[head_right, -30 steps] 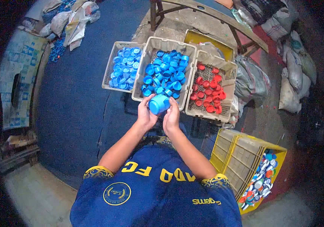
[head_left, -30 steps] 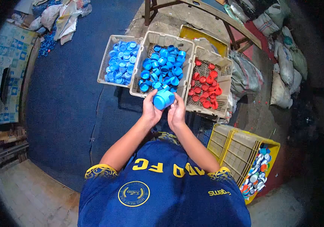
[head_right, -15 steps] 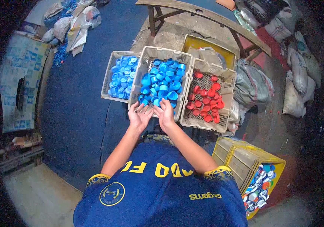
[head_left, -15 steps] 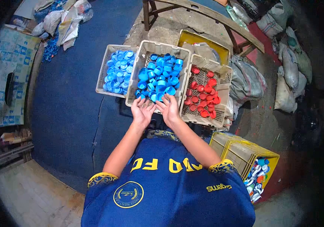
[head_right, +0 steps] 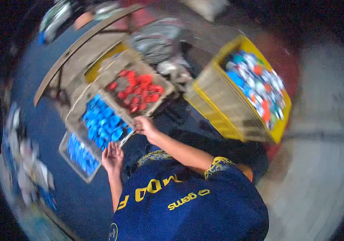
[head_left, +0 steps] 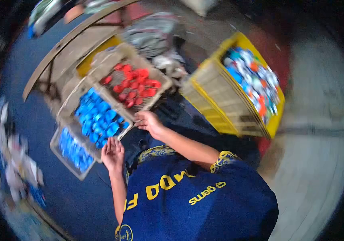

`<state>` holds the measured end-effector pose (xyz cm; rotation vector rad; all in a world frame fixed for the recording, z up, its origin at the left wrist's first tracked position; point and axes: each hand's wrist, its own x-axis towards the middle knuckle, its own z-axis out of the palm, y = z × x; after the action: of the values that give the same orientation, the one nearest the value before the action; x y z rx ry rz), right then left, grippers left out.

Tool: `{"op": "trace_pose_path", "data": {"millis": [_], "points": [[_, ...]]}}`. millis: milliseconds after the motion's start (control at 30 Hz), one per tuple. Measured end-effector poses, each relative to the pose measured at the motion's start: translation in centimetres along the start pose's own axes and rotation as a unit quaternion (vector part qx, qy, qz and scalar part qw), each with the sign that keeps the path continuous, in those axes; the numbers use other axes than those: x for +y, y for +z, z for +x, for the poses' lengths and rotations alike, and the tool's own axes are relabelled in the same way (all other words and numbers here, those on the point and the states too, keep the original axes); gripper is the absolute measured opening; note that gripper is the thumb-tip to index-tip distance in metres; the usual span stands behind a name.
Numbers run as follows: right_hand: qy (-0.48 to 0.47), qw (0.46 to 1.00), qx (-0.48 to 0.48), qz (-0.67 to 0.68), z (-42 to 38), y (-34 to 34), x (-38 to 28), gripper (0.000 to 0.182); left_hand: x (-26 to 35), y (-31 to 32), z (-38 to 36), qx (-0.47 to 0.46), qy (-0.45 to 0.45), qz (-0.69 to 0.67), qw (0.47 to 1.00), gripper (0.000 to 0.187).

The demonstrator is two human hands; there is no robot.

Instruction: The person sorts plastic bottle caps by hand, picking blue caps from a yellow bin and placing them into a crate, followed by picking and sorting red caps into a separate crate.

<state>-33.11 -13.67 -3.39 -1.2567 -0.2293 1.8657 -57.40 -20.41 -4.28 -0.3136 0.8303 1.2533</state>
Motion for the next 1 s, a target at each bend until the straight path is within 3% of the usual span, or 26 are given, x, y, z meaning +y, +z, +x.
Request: {"op": "trace_pose_path", "data": {"millis": [100,233,367,567,633,800,833,900,1000], "points": [[-0.109,0.994,0.027,0.011,-5.9,-3.5,-0.6,0.029,-3.4,0.6,0.1,-0.010,-0.081,0.064,0.995,0.028],[-0.182,0.976,0.121,0.013,-12.5,-8.0,-0.7,0.029,-7.9,2.0,-0.3,0.013,-0.204,0.146,0.968,0.024],[-0.229,0.952,0.202,-0.016,-16.2,-12.4,-2.2,0.031,-12.2,5.8,-0.5,0.022,-0.206,0.199,0.958,0.027],[-0.378,0.905,0.181,-0.069,-16.7,-21.0,-6.1,0.017,-17.9,10.4,0.0,0.013,-0.185,0.224,0.957,0.025],[-0.376,0.888,0.209,-0.164,-18.3,-23.4,-9.5,0.017,-20.6,12.0,0.9,0.013,-0.183,0.223,0.957,0.025],[-0.371,0.802,0.283,-0.373,-22.2,-30.2,-18.7,0.022,-30.0,17.6,2.4,0.012,-0.165,0.216,0.962,0.026],[-0.464,0.713,0.313,-0.422,-21.7,-31.8,-20.3,0.019,-31.7,18.8,2.4,0.000,-0.174,0.208,0.963,0.027],[-0.482,0.619,0.344,-0.516,-21.8,-33.9,-24.2,0.019,-34.9,20.9,2.2,-0.058,-0.195,0.220,0.954,0.030],[-0.397,0.574,0.367,-0.615,-20.0,-35.3,-28.7,0.023,-38.5,24.4,0.1,-0.081,-0.206,0.240,0.945,0.027]]}}
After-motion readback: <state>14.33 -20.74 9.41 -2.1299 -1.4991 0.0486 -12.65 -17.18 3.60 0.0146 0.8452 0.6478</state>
